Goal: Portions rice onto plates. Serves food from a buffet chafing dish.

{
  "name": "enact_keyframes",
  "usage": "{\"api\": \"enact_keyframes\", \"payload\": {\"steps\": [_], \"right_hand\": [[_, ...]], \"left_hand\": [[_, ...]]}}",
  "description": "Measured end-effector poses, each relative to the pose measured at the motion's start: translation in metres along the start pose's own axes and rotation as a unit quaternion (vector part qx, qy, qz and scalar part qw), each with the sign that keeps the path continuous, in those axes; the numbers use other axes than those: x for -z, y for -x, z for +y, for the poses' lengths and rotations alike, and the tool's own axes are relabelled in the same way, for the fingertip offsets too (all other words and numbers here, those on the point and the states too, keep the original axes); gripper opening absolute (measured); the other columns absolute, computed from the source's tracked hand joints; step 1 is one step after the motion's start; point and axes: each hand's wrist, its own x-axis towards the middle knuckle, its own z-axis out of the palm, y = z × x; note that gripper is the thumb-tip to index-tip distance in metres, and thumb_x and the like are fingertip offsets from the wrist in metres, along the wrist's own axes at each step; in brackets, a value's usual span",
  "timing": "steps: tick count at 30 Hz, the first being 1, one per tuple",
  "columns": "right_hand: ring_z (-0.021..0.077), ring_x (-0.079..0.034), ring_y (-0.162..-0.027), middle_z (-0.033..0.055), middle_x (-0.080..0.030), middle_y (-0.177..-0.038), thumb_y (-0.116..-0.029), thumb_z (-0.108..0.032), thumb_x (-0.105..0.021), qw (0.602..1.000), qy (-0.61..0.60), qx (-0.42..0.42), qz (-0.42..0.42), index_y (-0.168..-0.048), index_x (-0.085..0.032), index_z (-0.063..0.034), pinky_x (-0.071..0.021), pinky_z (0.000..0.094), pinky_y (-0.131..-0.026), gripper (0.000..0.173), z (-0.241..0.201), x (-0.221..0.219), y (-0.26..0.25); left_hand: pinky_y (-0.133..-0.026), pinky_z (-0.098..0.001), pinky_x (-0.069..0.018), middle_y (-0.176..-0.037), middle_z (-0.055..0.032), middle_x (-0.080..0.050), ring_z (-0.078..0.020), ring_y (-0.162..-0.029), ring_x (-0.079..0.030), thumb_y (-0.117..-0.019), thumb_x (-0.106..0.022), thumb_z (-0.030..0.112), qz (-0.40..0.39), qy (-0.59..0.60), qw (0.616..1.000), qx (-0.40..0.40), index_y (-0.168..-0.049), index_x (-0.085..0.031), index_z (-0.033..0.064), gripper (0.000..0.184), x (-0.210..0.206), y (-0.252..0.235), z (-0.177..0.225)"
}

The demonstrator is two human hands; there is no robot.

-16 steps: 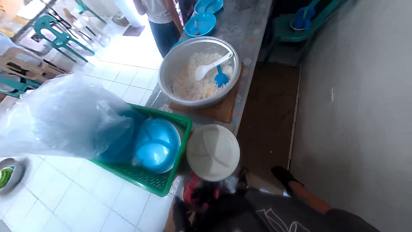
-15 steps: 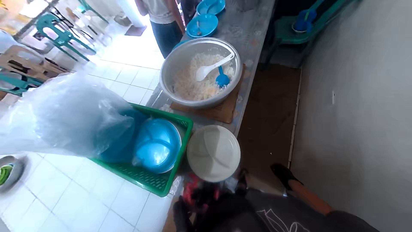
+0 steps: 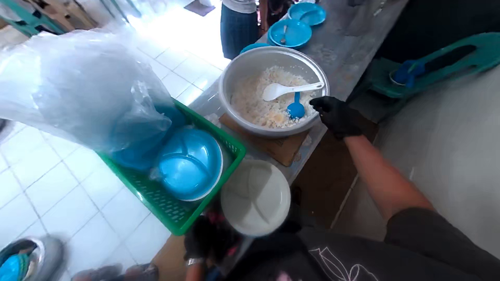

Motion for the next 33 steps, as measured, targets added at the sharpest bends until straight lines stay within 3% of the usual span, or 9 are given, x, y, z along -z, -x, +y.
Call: {"api": "enact_keyframes", "payload": {"steps": [4, 7, 9, 11, 14, 17, 21, 27, 33], "right_hand": [[0.0463, -0.062, -0.121, 0.0253, -0.067, -0.126, -0.0948, 0.005, -0.055, 0.939, 0.246, 0.099, -0.218, -0.122, -0.072, -0.0043, -0.046, 0.0659, -0.101, 0.034, 0.028, -0.018, -0.11], [0.044, -0.036, -0.148, 0.0252, -0.041, -0.158, -0.1055, -0.002, -0.048, 0.773, 0.412, 0.067, -0.477, -0.149, -0.048, -0.0003, -0.0314, 0.0585, -0.118, 0.044, -0.013, -0.008, -0.138], [0.0482, -0.055, -0.128, 0.0291, -0.062, -0.131, -0.0923, 0.003, -0.064, 0.817, 0.388, 0.21, -0.372, -0.12, -0.068, 0.0061, -0.0427, 0.0642, -0.106, 0.028, 0.039, -0.036, -0.147], [0.0465, -0.06, -0.118, 0.0263, -0.067, -0.119, -0.0862, 0.0, -0.072, 0.811, 0.373, 0.28, -0.353, -0.111, -0.071, 0.0035, -0.046, 0.0652, -0.1, 0.025, 0.072, -0.057, -0.165], [0.0461, -0.064, -0.112, 0.0242, -0.069, -0.115, -0.0895, -0.006, -0.072, 0.803, 0.331, 0.261, -0.423, -0.123, -0.067, -0.0039, -0.0489, 0.0669, -0.092, 0.034, 0.064, -0.048, -0.183], [0.0444, -0.063, -0.115, 0.0214, -0.066, -0.127, -0.0827, -0.01, -0.08, 0.796, 0.278, 0.258, -0.471, -0.143, -0.056, -0.0123, -0.0495, 0.0662, -0.094, 0.065, 0.069, -0.041, -0.192], [0.0444, -0.062, -0.118, 0.0232, -0.066, -0.125, -0.0742, -0.023, -0.089, 0.778, 0.289, 0.327, -0.452, -0.14, -0.058, -0.008, -0.0497, 0.0627, -0.096, 0.075, 0.079, -0.052, -0.18], [0.0442, -0.061, -0.119, 0.0238, -0.063, -0.13, -0.0826, -0.021, -0.082, 0.792, 0.234, 0.308, -0.472, -0.163, -0.029, -0.022, -0.0496, 0.0626, -0.097, 0.097, 0.074, -0.046, -0.176], [0.0443, -0.067, -0.105, 0.0265, -0.055, -0.138, -0.0998, -0.023, -0.063, 0.765, 0.183, 0.304, -0.538, -0.164, -0.023, -0.0274, -0.054, 0.0625, -0.087, 0.076, 0.054, -0.051, -0.169]], "left_hand": [[-0.106, -0.0518, -0.0483, -0.13, -0.0264, -0.064, -0.0346, -0.121, -0.062, -0.1018, -0.061, 0.017, 0.129, 0.118, 0.98, 0.092, -0.134, -0.059, -0.0059, 0.04, 0.007, 0.034, 0.046], [-0.105, -0.051, -0.0474, -0.131, -0.032, -0.06, -0.0388, -0.119, -0.06, -0.1022, -0.057, 0.017, 0.286, 0.103, 0.946, 0.112, -0.132, -0.057, -0.0104, 0.04, -0.007, 0.068, 0.078], [-0.104, -0.0462, -0.0477, -0.13, -0.0323, -0.06, -0.0357, -0.118, -0.06, -0.101, -0.056, 0.016, 0.365, 0.107, 0.919, 0.107, -0.129, -0.057, -0.0123, 0.04, -0.029, 0.087, 0.103], [-0.104, -0.0369, -0.0496, -0.126, -0.0276, -0.063, -0.0253, -0.117, -0.062, -0.0988, -0.06, 0.018, 0.403, 0.127, 0.904, 0.068, -0.126, -0.058, -0.0135, 0.042, -0.052, 0.102, 0.125], [-0.097, -0.0286, -0.0554, -0.123, -0.0202, -0.064, -0.0151, -0.112, -0.065, -0.0961, -0.066, 0.012, 0.415, 0.214, 0.885, 0.001, -0.127, -0.055, -0.0156, 0.043, -0.076, 0.104, 0.161], [-0.105, -0.0306, -0.0494, -0.125, -0.0225, -0.065, -0.0173, -0.118, -0.062, -0.095, -0.062, 0.015, 0.404, 0.128, 0.906, -0.014, -0.123, -0.06, -0.0131, 0.04, -0.088, 0.089, 0.212], [-0.107, -0.034, -0.0485, -0.123, -0.0213, -0.068, -0.0213, -0.123, -0.062, -0.0959, -0.063, 0.017, 0.353, 0.089, 0.922, -0.135, -0.115, -0.066, -0.0089, 0.033, -0.094, 0.036, 0.292], [-0.106, -0.0396, -0.0496, -0.123, -0.0143, -0.071, -0.0233, -0.121, -0.063, -0.0905, -0.068, 0.015, 0.274, 0.158, 0.916, -0.246, -0.113, -0.071, 0.0002, 0.027, -0.13, -0.075, 0.381], [-0.109, -0.0389, -0.0471, -0.113, -0.0052, -0.076, -0.0213, -0.116, -0.067, -0.0952, -0.059, 0.009, 0.365, 0.031, 0.906, -0.21, -0.108, -0.076, 0.0073, 0.022, -0.163, -0.107, 0.404]]}}
